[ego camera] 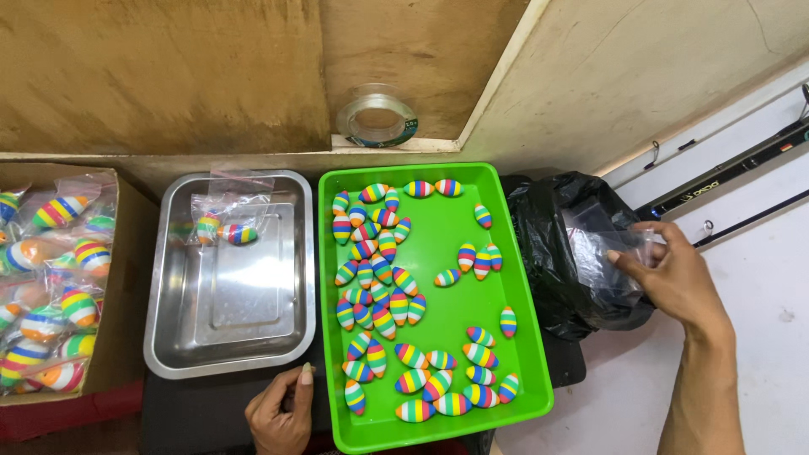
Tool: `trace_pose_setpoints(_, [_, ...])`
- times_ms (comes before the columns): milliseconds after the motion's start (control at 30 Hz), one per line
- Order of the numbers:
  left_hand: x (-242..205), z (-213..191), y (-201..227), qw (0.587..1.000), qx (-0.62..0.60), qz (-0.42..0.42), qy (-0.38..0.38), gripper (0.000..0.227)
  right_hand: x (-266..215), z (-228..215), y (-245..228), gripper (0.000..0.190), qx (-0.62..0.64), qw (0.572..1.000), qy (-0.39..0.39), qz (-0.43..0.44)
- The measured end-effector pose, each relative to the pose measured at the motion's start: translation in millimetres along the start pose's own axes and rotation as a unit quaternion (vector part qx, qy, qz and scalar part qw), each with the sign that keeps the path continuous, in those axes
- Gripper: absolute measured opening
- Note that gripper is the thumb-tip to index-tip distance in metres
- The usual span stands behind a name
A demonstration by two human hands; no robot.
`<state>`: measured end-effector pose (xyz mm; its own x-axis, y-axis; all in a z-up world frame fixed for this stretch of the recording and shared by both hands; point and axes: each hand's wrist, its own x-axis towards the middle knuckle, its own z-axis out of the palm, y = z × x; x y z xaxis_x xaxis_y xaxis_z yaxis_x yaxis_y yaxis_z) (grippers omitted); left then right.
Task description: The person picks up colorful fishing floats from a green tray and places them individually into small plastic bags, then places the bags into a metal tray or a cardboard box.
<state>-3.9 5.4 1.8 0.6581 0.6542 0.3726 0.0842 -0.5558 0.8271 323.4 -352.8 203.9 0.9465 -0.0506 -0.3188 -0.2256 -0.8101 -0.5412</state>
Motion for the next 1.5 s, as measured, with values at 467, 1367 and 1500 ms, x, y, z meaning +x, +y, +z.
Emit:
trace_pose_setpoints(467, [2, -4, -3, 0.999, -0.022, -0.030, -0.026, 0.021, -18, -6, 45, 0.014, 0.139, 0.967, 0.140, -0.160])
trace_pose_setpoints(1367, [36, -3, 128, 0.898, -0.261, -0.158, -0.318, 0.027, -182, 159, 2, 0.018, 0.241, 0.935, -0.025, -0.260])
trace_pose_setpoints(1500, [38, -4, 129, 0.910, -0.225, -0.113, -0.330, 0.032, -192, 169, -4, 0.016, 0.136, 0.939, -0.021, -0.315])
